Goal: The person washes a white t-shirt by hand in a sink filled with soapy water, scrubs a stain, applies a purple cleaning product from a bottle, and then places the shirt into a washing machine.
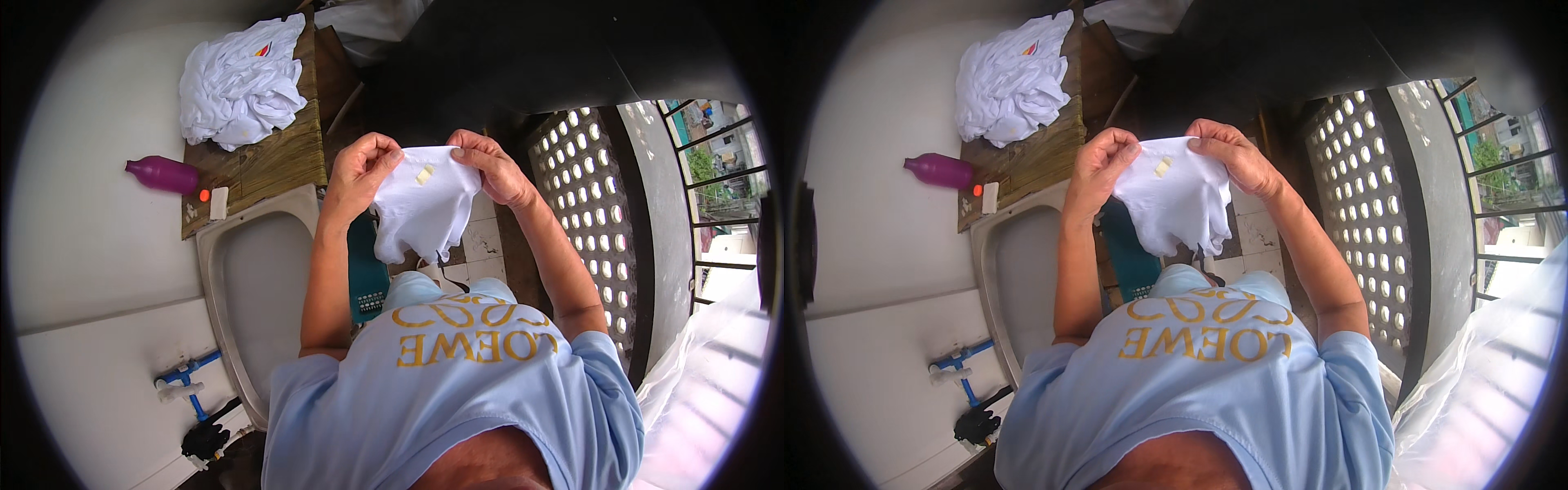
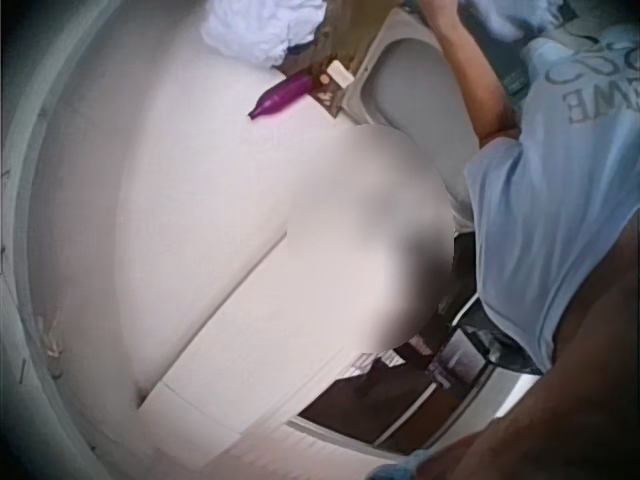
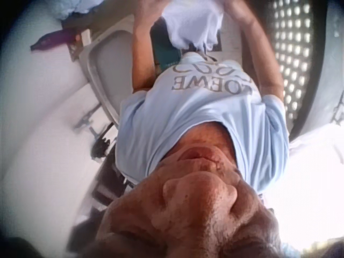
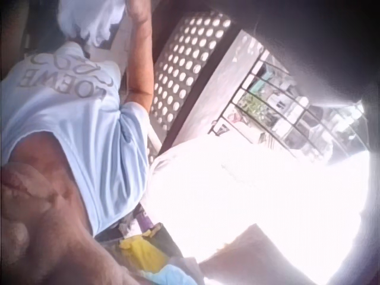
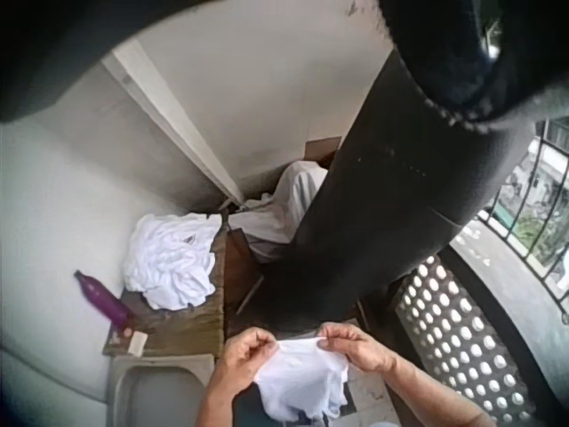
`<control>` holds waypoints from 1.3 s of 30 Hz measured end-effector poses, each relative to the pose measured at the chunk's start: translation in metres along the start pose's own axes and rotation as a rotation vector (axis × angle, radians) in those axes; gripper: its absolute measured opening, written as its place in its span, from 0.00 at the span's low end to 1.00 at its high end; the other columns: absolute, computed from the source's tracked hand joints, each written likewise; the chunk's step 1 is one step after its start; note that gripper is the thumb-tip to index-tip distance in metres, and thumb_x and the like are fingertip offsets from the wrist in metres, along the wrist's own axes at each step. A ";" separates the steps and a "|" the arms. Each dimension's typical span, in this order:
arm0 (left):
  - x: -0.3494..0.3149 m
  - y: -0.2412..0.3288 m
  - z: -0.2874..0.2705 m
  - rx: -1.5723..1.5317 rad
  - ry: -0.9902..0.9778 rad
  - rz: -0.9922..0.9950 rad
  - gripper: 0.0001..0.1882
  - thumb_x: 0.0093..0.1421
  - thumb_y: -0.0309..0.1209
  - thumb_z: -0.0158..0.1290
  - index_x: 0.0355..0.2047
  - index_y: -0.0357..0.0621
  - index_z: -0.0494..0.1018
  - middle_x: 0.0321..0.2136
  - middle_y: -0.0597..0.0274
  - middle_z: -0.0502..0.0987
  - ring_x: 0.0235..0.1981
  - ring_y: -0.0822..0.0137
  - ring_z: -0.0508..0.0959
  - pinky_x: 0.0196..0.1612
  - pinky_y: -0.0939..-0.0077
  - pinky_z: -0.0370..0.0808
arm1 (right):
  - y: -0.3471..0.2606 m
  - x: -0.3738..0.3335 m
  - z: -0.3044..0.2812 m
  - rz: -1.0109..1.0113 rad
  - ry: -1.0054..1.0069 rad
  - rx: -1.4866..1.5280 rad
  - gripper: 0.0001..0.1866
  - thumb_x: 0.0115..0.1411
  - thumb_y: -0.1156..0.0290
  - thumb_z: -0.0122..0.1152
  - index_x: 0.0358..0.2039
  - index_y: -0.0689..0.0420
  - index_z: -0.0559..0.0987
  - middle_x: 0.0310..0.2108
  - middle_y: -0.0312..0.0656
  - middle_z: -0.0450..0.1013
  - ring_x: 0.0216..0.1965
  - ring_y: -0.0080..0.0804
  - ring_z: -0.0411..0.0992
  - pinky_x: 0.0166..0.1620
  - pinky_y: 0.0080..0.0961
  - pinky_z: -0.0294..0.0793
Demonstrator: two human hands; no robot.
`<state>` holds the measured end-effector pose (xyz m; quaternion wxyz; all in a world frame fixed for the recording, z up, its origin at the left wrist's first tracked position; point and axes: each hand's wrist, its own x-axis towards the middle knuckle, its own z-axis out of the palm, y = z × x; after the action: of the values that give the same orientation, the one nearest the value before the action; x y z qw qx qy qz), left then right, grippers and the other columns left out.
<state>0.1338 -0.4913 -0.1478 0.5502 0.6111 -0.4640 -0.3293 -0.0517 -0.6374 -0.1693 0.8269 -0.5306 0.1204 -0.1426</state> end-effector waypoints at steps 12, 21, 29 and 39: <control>0.029 -0.022 -0.049 0.008 -0.266 -0.036 0.31 0.62 0.56 0.47 0.22 0.38 0.75 0.16 0.72 0.67 0.22 0.78 0.63 0.26 0.80 0.62 | -0.086 0.048 0.012 -0.027 -0.076 -0.281 0.08 0.54 0.65 0.55 0.27 0.57 0.73 0.25 0.35 0.71 0.27 0.20 0.69 0.34 0.16 0.68; 0.019 -0.079 -0.026 0.090 -0.129 -0.038 0.25 0.60 0.52 0.53 0.25 0.39 0.77 0.18 0.71 0.68 0.23 0.77 0.64 0.28 0.80 0.63 | -0.202 0.006 -0.056 -0.295 -0.214 -0.006 0.08 0.55 0.68 0.50 0.32 0.59 0.69 0.30 0.41 0.69 0.36 0.32 0.69 0.43 0.26 0.69; 0.049 0.007 -0.006 0.286 -0.118 0.322 0.16 0.63 0.39 0.54 0.27 0.37 0.73 0.16 0.70 0.61 0.21 0.77 0.59 0.25 0.79 0.61 | -0.167 0.001 -0.049 -0.112 0.116 -0.480 0.12 0.61 0.62 0.58 0.42 0.53 0.73 0.29 0.28 0.69 0.34 0.14 0.69 0.38 0.13 0.68; 0.062 0.053 0.029 0.351 -0.312 0.193 0.29 0.59 0.60 0.49 0.32 0.42 0.75 0.19 0.63 0.70 0.23 0.71 0.68 0.29 0.74 0.67 | -0.158 0.004 -0.023 0.077 -0.159 -0.845 0.11 0.54 0.63 0.67 0.30 0.58 0.82 0.22 0.31 0.75 0.24 0.16 0.70 0.31 0.16 0.68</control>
<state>0.1187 -0.5573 -0.0948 0.3864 0.5920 -0.6495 -0.2799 -0.0734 -0.7207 -0.0348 0.5482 -0.8271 0.1238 -0.0081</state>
